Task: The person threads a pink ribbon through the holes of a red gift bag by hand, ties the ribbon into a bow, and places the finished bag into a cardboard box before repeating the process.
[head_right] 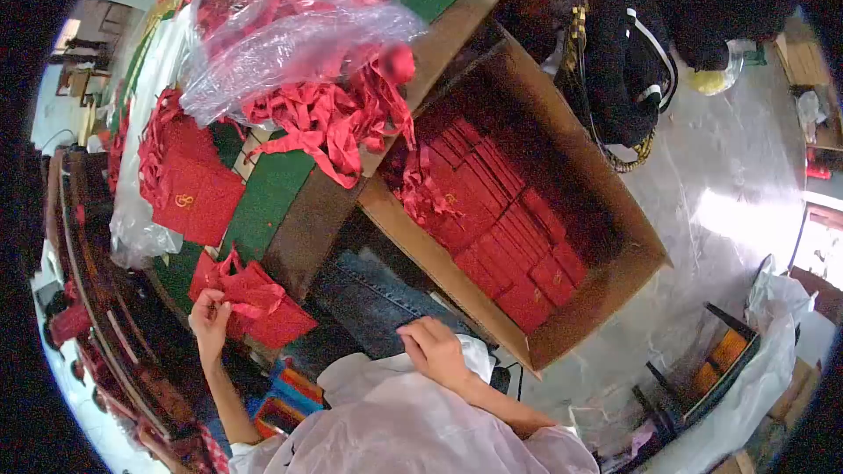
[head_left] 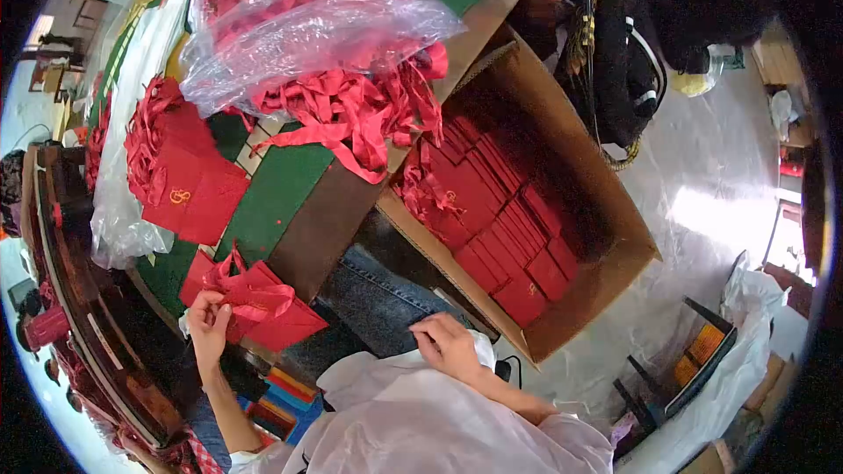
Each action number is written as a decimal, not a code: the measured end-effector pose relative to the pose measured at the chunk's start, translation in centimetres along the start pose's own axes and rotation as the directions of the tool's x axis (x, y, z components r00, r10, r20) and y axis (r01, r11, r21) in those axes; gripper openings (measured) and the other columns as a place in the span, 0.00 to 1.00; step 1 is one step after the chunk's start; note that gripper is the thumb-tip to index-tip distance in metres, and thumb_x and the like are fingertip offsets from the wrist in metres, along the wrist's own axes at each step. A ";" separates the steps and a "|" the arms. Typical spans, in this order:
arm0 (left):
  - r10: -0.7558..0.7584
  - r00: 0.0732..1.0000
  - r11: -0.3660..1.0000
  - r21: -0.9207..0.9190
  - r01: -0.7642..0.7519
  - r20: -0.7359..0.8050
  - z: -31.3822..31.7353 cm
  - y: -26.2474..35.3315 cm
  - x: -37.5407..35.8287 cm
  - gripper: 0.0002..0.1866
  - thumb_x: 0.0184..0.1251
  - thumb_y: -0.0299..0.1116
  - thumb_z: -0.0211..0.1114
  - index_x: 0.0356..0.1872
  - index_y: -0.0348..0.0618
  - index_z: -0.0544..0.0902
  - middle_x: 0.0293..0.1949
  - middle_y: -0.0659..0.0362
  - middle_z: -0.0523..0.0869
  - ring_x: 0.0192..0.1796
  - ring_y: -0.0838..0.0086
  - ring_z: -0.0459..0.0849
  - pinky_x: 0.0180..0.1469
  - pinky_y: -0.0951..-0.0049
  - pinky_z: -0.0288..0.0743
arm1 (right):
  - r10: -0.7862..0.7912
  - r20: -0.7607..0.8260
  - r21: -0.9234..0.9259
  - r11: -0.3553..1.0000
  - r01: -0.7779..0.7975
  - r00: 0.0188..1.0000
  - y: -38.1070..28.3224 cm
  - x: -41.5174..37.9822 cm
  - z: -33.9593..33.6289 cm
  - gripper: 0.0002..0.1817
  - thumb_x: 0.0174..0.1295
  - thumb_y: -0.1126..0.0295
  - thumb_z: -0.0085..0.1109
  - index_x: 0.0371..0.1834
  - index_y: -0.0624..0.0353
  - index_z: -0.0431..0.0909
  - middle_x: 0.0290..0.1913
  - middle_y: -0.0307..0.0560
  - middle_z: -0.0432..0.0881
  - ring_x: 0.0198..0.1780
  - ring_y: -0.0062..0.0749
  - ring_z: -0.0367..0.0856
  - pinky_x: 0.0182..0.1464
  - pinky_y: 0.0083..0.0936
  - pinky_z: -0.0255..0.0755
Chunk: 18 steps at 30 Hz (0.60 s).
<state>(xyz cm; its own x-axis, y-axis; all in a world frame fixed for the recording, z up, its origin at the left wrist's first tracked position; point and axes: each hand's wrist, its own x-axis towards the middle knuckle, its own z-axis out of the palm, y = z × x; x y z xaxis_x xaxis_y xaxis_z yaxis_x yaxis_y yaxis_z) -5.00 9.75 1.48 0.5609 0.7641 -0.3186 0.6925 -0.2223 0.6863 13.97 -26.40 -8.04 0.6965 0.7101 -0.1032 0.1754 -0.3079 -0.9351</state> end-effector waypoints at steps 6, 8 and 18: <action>0.023 1.000 1.000 -0.009 -0.023 0.010 0.0 0.0 0.1 0.07 0.63 0.19 0.66 0.38 0.41 0.79 0.30 0.71 0.71 0.32 0.88 0.66 0.35 0.84 0.61 | -0.065 0.039 0.021 0.998 0.064 0.997 -0.7 1.5 0.3 0.09 0.56 0.79 0.68 0.39 0.57 0.84 0.37 0.48 0.85 0.40 0.43 0.85 0.42 0.34 0.80; 0.020 1.000 0.999 -0.038 -0.019 0.017 0.2 0.9 -0.2 0.07 0.63 0.19 0.66 0.38 0.41 0.79 0.30 0.71 0.72 0.33 0.87 0.67 0.35 0.83 0.62 | -0.099 0.047 0.036 0.995 0.097 0.994 -1.4 3.1 0.6 0.10 0.55 0.79 0.68 0.40 0.56 0.84 0.38 0.47 0.85 0.41 0.43 0.85 0.42 0.34 0.80; 0.436 0.900 0.792 0.479 -0.378 -0.011 3.1 8.5 -3.1 0.08 0.53 0.19 0.67 0.34 0.39 0.82 0.34 0.54 0.82 0.37 0.59 0.77 0.44 0.62 0.70 | -0.704 0.167 0.275 0.706 0.653 0.690 -12.1 16.5 10.1 0.15 0.55 0.72 0.65 0.47 0.57 0.78 0.43 0.46 0.79 0.47 0.44 0.81 0.49 0.37 0.78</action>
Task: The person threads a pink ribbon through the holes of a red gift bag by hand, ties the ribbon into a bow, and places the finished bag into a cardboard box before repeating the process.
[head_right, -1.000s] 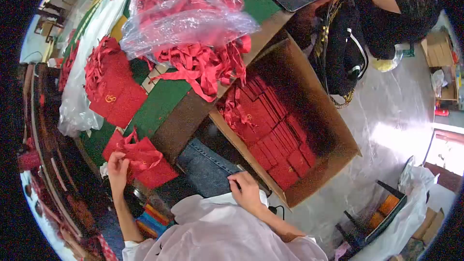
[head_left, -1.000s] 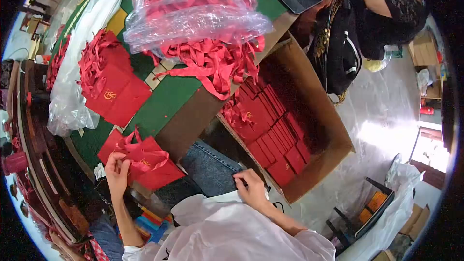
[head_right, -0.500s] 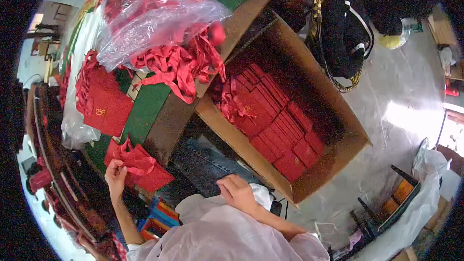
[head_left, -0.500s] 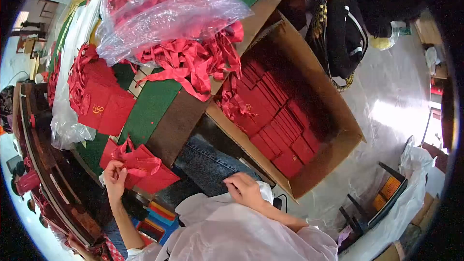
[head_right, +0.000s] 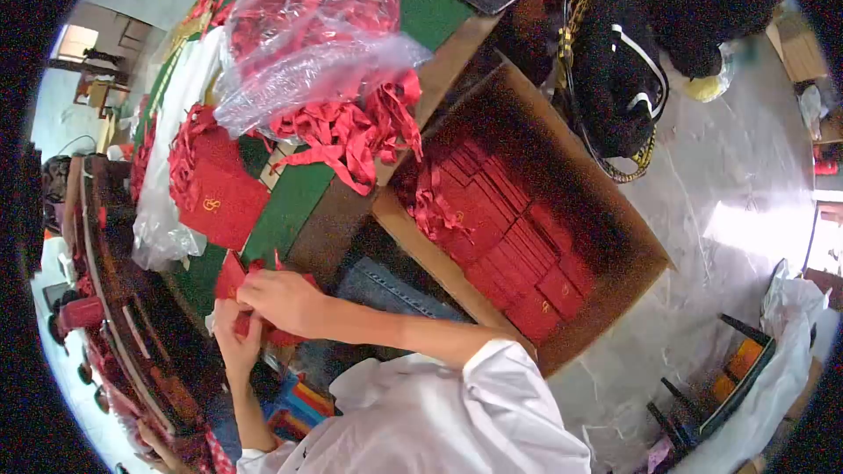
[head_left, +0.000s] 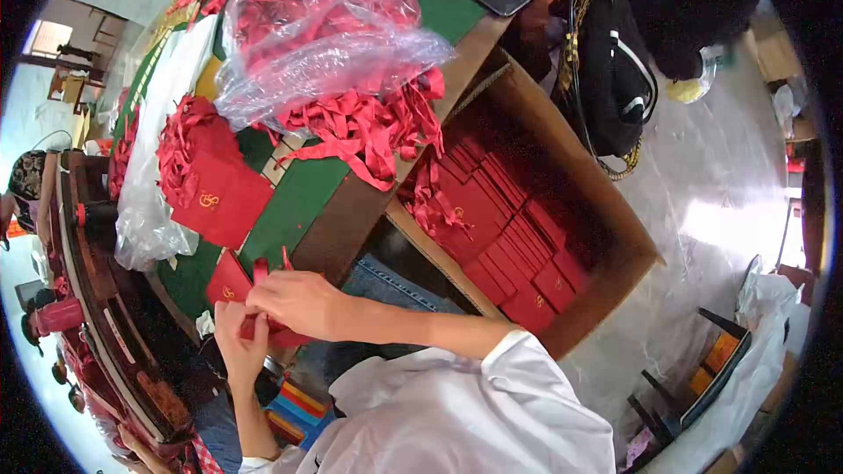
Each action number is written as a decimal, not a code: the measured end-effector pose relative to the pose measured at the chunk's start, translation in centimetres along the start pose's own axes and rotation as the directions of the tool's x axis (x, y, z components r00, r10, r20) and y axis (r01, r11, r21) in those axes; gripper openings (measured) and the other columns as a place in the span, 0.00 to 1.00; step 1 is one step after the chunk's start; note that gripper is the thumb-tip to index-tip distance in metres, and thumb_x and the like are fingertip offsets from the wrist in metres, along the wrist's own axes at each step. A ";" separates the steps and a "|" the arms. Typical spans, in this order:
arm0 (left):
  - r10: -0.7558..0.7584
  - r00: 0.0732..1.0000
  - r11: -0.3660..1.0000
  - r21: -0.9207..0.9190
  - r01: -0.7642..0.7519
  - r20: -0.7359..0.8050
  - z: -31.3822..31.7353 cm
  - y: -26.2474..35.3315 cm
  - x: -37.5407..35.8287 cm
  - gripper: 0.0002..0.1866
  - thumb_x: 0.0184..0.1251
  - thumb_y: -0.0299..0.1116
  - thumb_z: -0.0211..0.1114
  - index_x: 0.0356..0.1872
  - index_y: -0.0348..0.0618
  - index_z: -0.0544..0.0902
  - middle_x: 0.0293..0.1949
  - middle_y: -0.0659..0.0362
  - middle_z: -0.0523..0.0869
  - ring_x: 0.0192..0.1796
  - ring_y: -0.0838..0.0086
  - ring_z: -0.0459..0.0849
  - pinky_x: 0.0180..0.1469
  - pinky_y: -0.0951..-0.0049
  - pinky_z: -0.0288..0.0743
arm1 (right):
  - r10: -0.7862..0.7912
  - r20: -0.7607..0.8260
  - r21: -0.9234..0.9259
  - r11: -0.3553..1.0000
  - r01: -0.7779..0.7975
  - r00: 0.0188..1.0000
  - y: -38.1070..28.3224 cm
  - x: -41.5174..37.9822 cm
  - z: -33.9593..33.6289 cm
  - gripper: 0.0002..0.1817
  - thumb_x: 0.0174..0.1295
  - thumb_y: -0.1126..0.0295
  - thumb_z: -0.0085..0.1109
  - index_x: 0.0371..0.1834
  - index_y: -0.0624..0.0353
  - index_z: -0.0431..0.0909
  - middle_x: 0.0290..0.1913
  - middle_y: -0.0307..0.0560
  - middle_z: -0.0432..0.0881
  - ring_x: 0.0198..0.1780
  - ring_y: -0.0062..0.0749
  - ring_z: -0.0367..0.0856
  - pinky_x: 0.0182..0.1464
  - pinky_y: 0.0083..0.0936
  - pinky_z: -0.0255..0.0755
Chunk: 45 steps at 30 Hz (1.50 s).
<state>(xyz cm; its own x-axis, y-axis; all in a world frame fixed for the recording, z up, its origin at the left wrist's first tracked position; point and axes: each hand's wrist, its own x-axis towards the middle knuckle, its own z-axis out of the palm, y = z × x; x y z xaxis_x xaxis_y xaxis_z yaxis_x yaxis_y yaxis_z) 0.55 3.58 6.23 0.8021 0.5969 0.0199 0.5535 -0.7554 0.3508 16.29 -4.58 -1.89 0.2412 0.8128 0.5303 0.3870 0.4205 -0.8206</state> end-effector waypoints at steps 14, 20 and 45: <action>0.165 0.963 0.980 -0.071 -0.183 -0.213 0.2 -1.7 -2.2 0.10 0.52 0.19 0.69 0.32 0.48 0.85 0.34 0.60 0.86 0.44 0.60 0.78 0.49 0.61 0.69 | -0.064 0.314 0.016 0.998 0.063 0.947 1.2 1.7 0.7 0.12 0.58 0.70 0.67 0.45 0.52 0.80 0.40 0.40 0.77 0.44 0.38 0.83 0.44 0.35 0.78; 0.104 0.971 0.910 -0.373 -0.180 -0.216 0.1 -3.6 -3.3 0.08 0.53 0.18 0.68 0.33 0.43 0.84 0.34 0.56 0.85 0.41 0.59 0.80 0.48 0.63 0.72 | -0.202 0.409 -0.149 0.947 0.283 0.890 -0.1 2.8 1.1 0.09 0.59 0.69 0.67 0.40 0.54 0.79 0.38 0.39 0.76 0.41 0.38 0.82 0.41 0.34 0.77; -0.208 0.918 0.944 -0.315 0.098 -0.337 4.1 -6.8 -1.4 0.14 0.60 0.19 0.65 0.47 0.40 0.83 0.47 0.52 0.83 0.49 0.60 0.80 0.47 0.67 0.74 | 0.584 -0.110 -0.691 0.536 -0.484 0.804 19.4 -21.0 -15.0 0.44 0.51 0.64 0.78 0.70 0.57 0.63 0.63 0.65 0.70 0.59 0.56 0.77 0.48 0.42 0.80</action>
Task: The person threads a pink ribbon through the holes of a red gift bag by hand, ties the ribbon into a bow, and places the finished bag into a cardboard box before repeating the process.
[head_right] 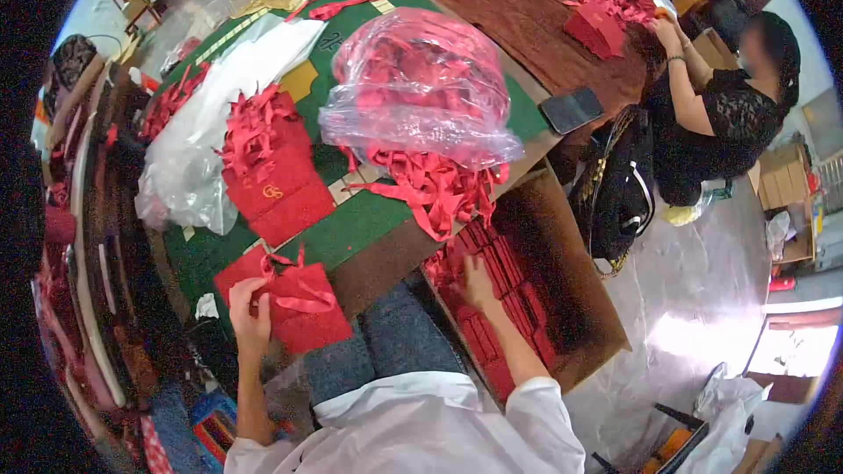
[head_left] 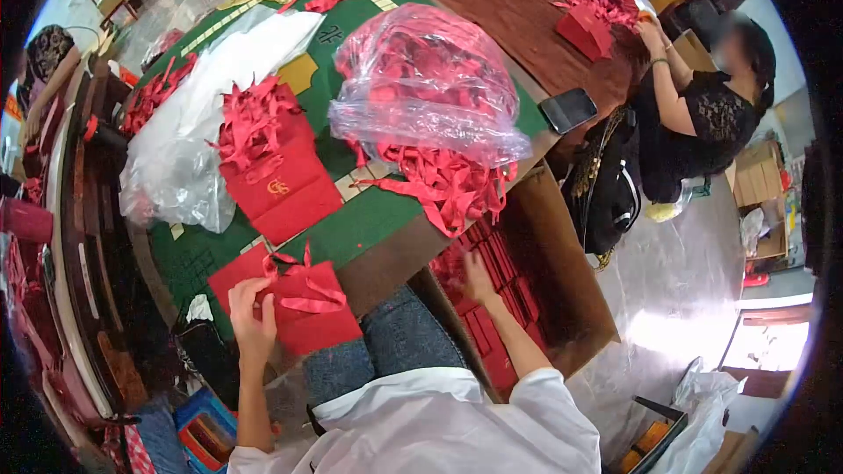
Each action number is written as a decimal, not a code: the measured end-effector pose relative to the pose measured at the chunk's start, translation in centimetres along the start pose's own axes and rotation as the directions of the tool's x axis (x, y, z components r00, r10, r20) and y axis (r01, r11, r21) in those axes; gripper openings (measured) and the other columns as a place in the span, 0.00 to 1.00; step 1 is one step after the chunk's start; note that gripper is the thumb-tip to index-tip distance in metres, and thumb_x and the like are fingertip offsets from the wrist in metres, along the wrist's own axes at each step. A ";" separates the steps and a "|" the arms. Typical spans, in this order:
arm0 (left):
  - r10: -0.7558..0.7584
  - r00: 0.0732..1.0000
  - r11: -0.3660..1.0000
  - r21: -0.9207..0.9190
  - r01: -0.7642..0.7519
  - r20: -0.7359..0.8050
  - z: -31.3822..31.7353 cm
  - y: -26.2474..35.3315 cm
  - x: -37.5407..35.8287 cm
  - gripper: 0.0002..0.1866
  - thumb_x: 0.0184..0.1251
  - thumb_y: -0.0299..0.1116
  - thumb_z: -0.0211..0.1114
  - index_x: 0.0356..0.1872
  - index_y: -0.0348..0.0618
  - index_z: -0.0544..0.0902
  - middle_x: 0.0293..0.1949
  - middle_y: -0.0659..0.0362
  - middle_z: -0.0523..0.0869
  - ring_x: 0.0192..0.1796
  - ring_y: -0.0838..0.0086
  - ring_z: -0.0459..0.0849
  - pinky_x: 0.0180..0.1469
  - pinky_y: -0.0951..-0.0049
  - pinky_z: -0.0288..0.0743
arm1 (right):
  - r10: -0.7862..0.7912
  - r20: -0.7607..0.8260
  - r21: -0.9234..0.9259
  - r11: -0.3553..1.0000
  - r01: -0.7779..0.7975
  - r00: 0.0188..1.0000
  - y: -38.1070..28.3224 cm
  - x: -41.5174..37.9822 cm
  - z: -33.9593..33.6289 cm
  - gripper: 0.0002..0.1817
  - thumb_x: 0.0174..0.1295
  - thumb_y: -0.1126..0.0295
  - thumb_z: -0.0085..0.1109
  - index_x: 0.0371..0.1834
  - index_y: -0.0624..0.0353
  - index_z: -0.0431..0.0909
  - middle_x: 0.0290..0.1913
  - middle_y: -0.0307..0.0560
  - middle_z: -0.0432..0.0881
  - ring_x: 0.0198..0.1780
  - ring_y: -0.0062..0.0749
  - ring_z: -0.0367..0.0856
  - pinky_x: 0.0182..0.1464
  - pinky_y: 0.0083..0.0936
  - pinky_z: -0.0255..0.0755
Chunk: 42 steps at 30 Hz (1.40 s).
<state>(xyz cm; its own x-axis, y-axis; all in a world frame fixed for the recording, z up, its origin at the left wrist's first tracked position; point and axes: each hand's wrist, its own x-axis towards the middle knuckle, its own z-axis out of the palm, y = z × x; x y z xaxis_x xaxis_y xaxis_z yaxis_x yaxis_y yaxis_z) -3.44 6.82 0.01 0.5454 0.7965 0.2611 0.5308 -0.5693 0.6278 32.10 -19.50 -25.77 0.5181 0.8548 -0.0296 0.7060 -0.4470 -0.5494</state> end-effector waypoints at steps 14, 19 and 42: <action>0.068 0.997 0.991 0.114 -0.073 0.043 -0.7 0.2 -0.2 0.14 0.59 0.19 0.66 0.47 0.39 0.82 0.45 0.50 0.84 0.51 0.54 0.81 0.57 0.61 0.72 | -0.114 0.346 -0.233 0.951 0.203 0.931 5.5 6.6 16.9 0.14 0.48 0.63 0.71 0.39 0.54 0.87 0.48 0.49 0.87 0.54 0.50 0.84 0.48 0.41 0.83; 0.038 0.999 0.993 0.106 -0.042 0.035 -0.7 0.3 -0.4 0.15 0.57 0.18 0.66 0.46 0.41 0.82 0.45 0.52 0.84 0.50 0.55 0.80 0.58 0.60 0.71 | 0.015 -0.134 0.249 0.968 0.019 0.991 3.2 7.3 11.4 0.12 0.53 0.71 0.63 0.41 0.61 0.85 0.33 0.59 0.86 0.36 0.52 0.87 0.41 0.43 0.79; -0.015 1.000 1.000 -0.012 0.015 0.005 -0.5 -0.3 -0.8 0.13 0.60 0.21 0.65 0.47 0.40 0.83 0.46 0.51 0.83 0.51 0.57 0.80 0.55 0.63 0.72 | 0.543 0.079 0.989 -0.149 0.003 0.836 -6.7 0.7 -14.9 0.07 0.70 0.62 0.52 0.45 0.48 0.77 0.44 0.35 0.84 0.39 0.32 0.84 0.42 0.36 0.83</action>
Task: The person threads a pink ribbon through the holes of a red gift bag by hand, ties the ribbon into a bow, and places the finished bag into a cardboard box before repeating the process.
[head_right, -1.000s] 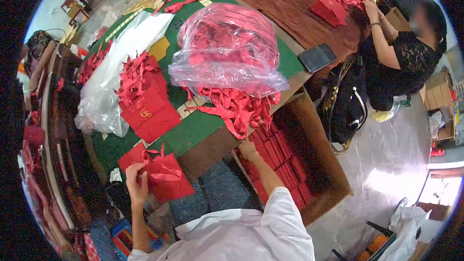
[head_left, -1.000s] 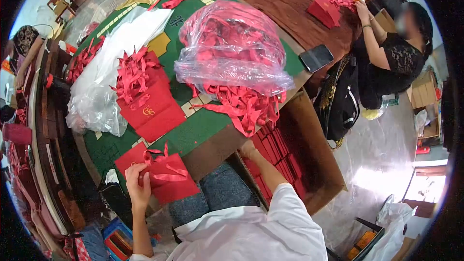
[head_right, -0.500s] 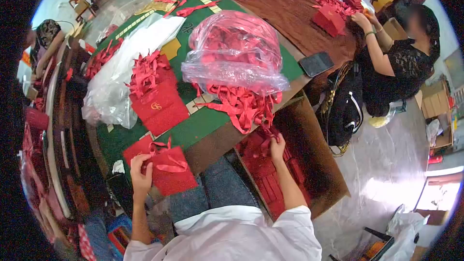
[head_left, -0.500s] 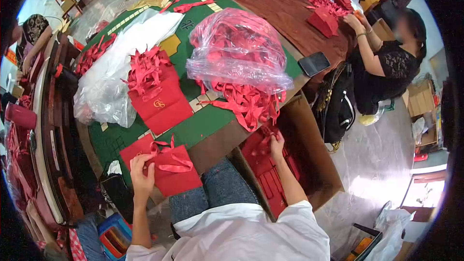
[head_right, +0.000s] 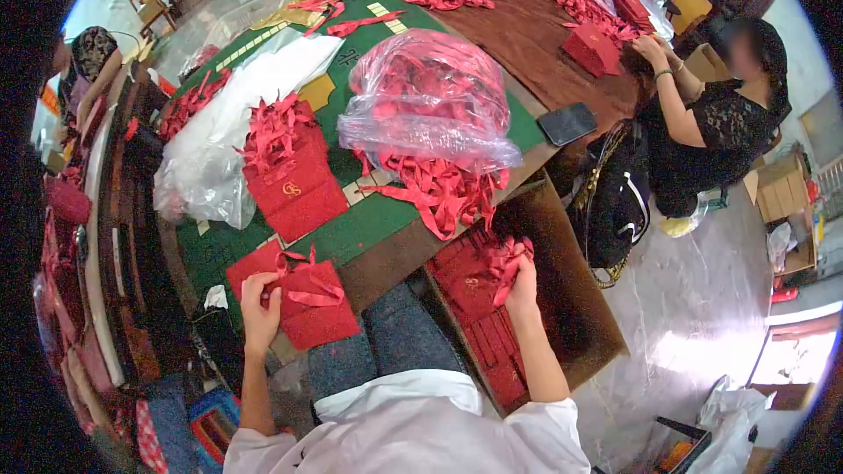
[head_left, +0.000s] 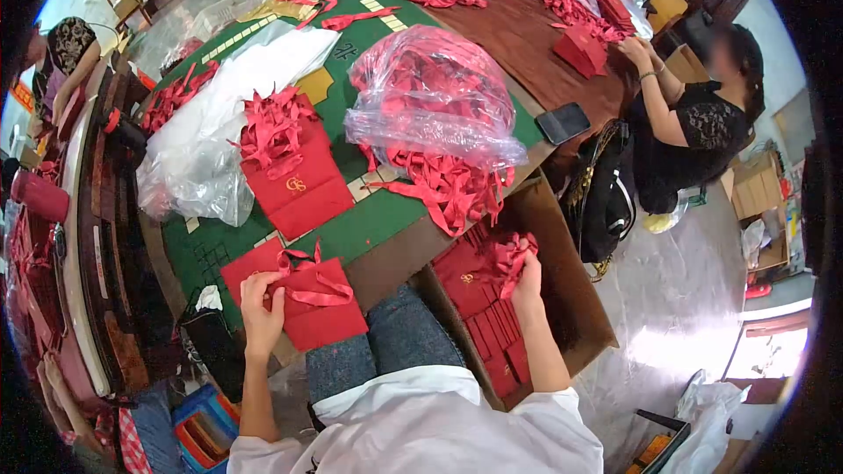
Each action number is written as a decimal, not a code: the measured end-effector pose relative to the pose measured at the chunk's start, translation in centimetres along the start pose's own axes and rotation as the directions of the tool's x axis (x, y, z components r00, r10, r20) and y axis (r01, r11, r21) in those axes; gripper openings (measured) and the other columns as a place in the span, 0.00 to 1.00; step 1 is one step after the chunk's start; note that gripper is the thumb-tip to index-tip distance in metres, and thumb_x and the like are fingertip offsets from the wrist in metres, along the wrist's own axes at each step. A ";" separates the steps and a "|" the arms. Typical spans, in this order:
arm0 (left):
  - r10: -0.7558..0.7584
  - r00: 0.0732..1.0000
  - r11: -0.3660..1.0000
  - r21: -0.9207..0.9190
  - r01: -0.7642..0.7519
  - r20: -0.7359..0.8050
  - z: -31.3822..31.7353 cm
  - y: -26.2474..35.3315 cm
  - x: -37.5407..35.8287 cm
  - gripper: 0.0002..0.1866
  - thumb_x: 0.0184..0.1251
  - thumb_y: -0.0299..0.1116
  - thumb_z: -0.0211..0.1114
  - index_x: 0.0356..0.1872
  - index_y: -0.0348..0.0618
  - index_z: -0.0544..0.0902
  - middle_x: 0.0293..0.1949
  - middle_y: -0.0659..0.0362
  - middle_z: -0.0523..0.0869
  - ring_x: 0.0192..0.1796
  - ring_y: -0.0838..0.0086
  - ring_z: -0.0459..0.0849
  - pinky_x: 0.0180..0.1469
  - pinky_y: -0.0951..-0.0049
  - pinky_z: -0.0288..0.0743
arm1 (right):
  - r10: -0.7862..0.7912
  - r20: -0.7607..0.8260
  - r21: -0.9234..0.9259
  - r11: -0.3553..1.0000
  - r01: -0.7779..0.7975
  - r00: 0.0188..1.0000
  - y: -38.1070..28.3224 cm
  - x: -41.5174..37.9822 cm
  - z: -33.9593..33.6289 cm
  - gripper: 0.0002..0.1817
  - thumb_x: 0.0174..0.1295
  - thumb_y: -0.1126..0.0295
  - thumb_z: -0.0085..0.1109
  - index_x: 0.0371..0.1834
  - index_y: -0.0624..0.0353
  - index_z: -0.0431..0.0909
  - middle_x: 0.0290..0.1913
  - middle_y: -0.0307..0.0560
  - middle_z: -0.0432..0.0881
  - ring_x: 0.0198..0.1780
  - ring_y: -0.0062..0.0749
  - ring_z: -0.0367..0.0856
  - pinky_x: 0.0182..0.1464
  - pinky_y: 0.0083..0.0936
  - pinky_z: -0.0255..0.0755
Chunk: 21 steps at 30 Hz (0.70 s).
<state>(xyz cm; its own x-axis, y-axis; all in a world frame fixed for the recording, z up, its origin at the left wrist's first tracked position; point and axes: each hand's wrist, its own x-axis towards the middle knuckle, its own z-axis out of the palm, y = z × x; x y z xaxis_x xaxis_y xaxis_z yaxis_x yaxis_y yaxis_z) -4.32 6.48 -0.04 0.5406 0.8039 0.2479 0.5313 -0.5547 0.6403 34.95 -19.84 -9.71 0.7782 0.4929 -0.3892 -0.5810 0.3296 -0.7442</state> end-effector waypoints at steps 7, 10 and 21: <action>0.010 1.000 1.000 -0.027 -0.011 -0.019 0.2 0.2 -0.2 0.14 0.61 0.20 0.65 0.48 0.41 0.83 0.46 0.52 0.82 0.51 0.58 0.79 0.53 0.64 0.73 | -0.094 0.403 -0.219 0.956 0.195 0.911 -5.6 -5.5 16.2 0.10 0.64 0.70 0.55 0.46 0.58 0.76 0.46 0.42 0.81 0.44 0.30 0.83 0.45 0.30 0.79; 0.073 0.996 0.997 0.033 -0.072 -0.047 0.5 -0.9 -0.3 0.14 0.61 0.20 0.65 0.48 0.41 0.83 0.46 0.52 0.82 0.50 0.59 0.79 0.51 0.66 0.74 | 0.011 0.686 -0.319 0.903 0.287 0.727 -2.3 -1.9 20.2 0.08 0.61 0.73 0.58 0.42 0.63 0.75 0.41 0.45 0.83 0.44 0.39 0.81 0.51 0.35 0.76; 0.008 0.999 1.000 0.006 -0.008 -0.043 0.7 -0.6 -0.2 0.13 0.60 0.19 0.66 0.46 0.43 0.83 0.44 0.55 0.82 0.48 0.61 0.78 0.42 0.68 0.75 | -0.375 0.772 -0.444 0.261 0.857 0.514 -1.9 -3.7 19.1 0.12 0.63 0.76 0.64 0.50 0.60 0.81 0.48 0.50 0.82 0.43 0.33 0.84 0.46 0.25 0.78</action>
<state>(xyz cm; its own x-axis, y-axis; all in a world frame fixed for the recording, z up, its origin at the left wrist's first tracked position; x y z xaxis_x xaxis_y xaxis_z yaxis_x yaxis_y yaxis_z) -4.31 6.54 -0.95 0.5160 0.8080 0.2843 0.5309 -0.5621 0.6341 28.64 -6.91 3.52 0.4334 0.7513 0.4977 0.6212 0.1511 -0.7690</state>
